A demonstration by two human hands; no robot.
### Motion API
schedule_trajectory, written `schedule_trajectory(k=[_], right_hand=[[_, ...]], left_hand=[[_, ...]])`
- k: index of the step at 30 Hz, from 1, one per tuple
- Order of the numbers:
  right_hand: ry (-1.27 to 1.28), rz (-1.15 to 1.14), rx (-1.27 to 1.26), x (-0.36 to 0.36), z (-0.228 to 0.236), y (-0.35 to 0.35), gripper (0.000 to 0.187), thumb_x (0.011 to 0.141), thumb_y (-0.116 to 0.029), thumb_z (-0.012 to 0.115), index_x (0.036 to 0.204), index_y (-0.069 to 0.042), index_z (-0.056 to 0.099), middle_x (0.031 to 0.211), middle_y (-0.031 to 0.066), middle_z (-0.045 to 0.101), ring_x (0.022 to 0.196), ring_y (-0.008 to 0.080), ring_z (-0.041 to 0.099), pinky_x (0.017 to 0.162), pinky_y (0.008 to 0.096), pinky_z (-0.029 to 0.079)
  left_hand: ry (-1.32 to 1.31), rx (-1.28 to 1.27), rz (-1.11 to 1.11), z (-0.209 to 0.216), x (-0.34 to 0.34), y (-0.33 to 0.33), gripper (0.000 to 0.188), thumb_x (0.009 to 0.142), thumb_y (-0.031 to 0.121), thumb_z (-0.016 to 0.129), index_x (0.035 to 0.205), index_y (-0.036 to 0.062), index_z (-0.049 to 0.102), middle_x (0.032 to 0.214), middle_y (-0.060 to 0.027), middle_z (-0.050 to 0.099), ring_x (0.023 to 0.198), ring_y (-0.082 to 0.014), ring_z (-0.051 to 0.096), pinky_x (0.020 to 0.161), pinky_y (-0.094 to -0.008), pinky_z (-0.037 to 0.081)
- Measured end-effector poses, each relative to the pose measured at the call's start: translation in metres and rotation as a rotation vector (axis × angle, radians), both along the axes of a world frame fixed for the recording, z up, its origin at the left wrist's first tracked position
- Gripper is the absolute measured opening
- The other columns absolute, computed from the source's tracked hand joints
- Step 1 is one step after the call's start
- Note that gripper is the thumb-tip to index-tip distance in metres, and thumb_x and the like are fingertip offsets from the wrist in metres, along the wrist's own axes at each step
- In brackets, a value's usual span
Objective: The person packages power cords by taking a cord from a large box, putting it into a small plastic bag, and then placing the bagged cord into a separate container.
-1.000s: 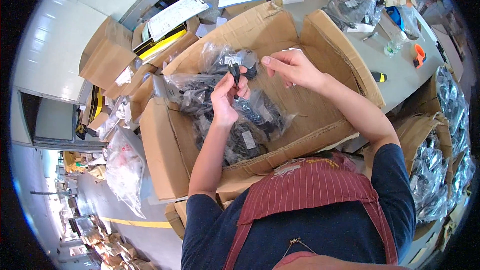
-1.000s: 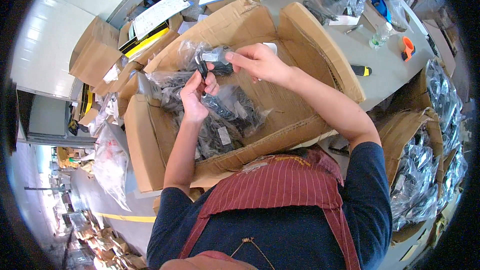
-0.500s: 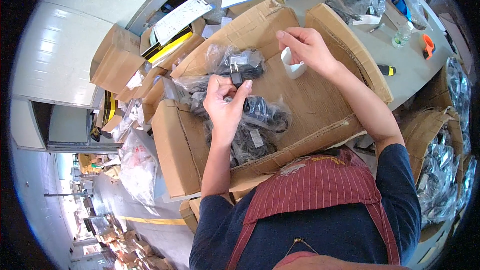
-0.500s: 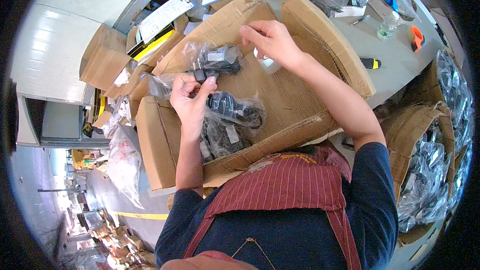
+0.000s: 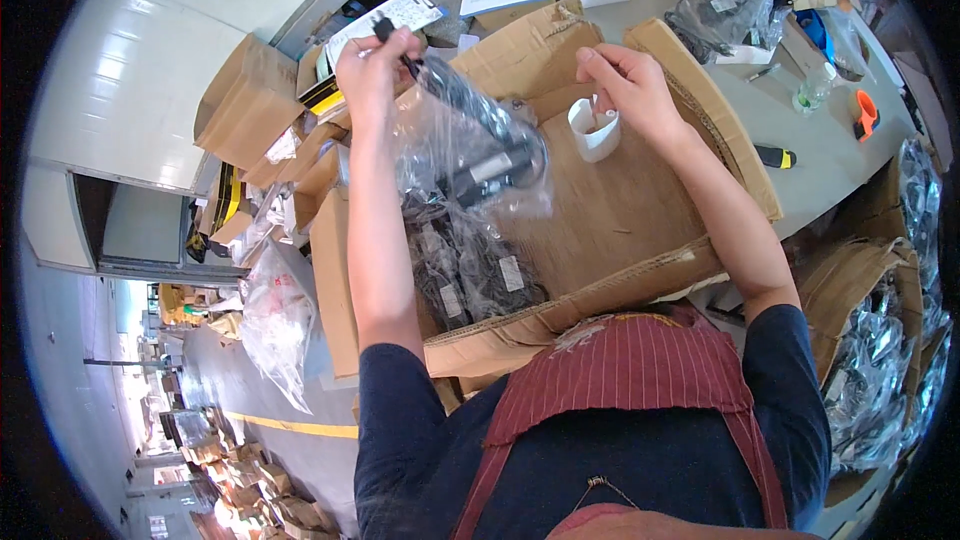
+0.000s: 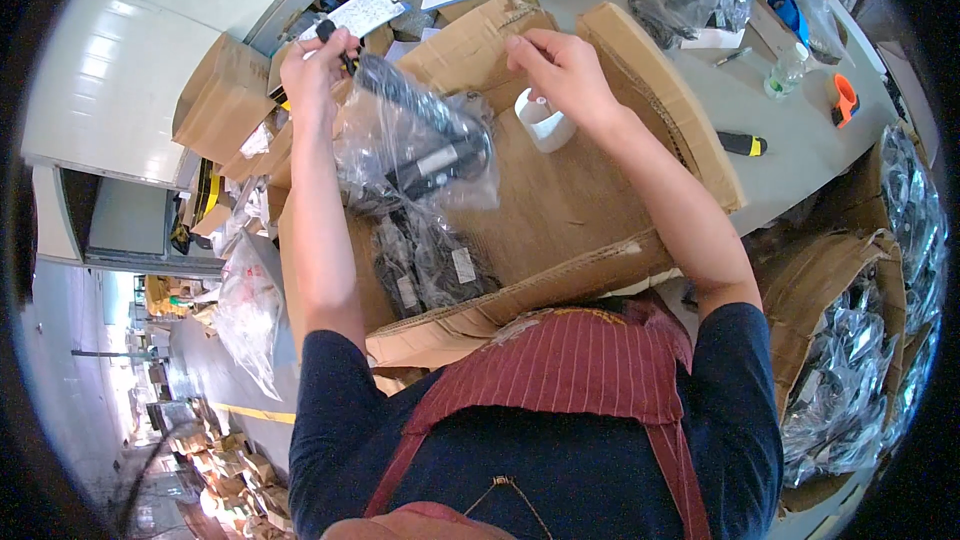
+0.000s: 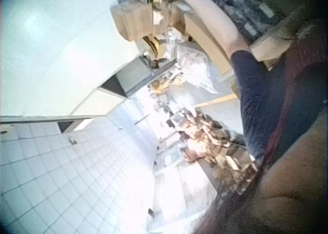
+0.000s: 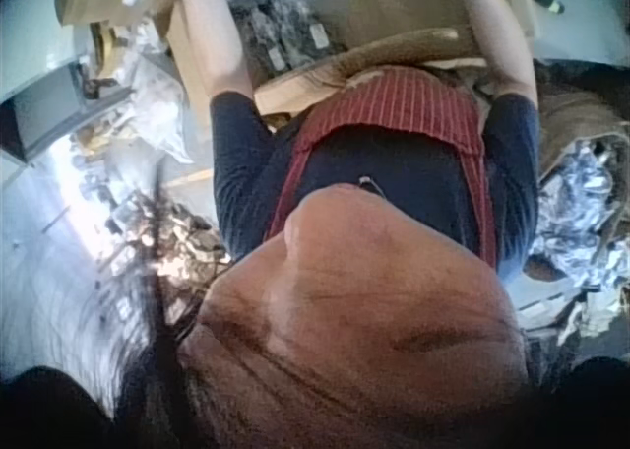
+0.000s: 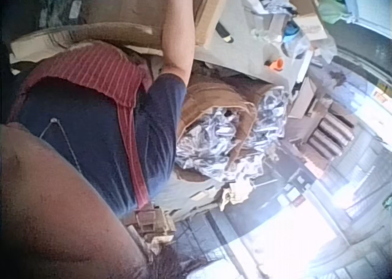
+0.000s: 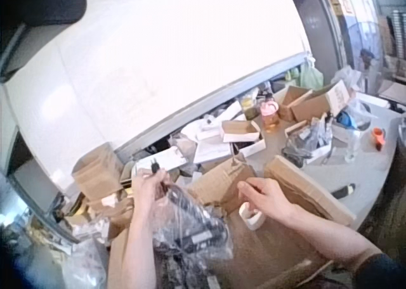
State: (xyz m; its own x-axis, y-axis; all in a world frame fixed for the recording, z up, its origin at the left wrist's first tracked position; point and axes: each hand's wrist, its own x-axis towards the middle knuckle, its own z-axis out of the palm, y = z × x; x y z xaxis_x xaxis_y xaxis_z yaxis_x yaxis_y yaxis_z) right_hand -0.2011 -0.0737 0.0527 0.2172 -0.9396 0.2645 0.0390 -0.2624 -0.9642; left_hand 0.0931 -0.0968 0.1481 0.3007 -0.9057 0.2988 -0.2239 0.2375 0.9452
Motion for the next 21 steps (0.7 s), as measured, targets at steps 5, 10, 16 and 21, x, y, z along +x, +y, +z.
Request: schedule_trajectory(k=[5,10,16,21], right_hand=[[-0.122,-0.097,-0.042,-0.007,-0.01,-0.014,0.035,0.101,-0.029,0.054,0.085,0.0,0.064,0.055,-0.001,0.049,0.051,0.0065,0.051,0.052,0.0243,0.042],[0.02,-0.082,-0.033,-0.008,-0.011,-0.009,0.035,0.101,-0.03,0.053,0.087,0.0,0.065,0.057,0.0,0.051,0.052,0.0064,0.05,0.051,0.0244,0.041],[0.152,0.01,-0.15,0.006,-0.019,0.0,0.035,0.1,-0.032,0.055,0.086,-0.001,0.065,0.057,0.0,0.054,0.052,0.0067,0.051,0.05,0.0246,0.041],[0.256,0.046,-0.214,0.011,-0.021,0.001,0.036,0.099,-0.032,0.056,0.086,0.0,0.066,0.056,0.0012,0.055,0.049,0.0073,0.052,0.049,0.025,0.043]], left_hand=[[-0.321,-0.088,0.262,-0.055,0.053,-0.035,0.026,0.084,0.008,0.068,0.108,-0.0042,0.064,0.1,-0.0127,0.068,0.088,-0.0168,0.064,0.074,-0.031,0.05],[-0.834,0.159,-0.398,-0.111,-0.017,0.084,0.023,0.09,0.01,0.063,0.111,0.0032,0.064,0.108,-0.0108,0.067,0.102,-0.0233,0.064,0.092,-0.0336,0.048],[-1.496,0.384,-1.11,-0.181,0.003,0.181,0.08,0.063,0.022,0.083,0.135,0.0151,0.05,0.147,-0.0148,0.039,0.138,-0.0371,0.033,0.106,-0.0614,0.033],[-1.815,0.504,-0.951,-0.191,0.0,0.188,0.099,0.056,0.03,0.089,0.143,0.0249,0.041,0.149,-0.0103,0.034,0.139,-0.0368,0.031,0.099,-0.0702,0.033]])
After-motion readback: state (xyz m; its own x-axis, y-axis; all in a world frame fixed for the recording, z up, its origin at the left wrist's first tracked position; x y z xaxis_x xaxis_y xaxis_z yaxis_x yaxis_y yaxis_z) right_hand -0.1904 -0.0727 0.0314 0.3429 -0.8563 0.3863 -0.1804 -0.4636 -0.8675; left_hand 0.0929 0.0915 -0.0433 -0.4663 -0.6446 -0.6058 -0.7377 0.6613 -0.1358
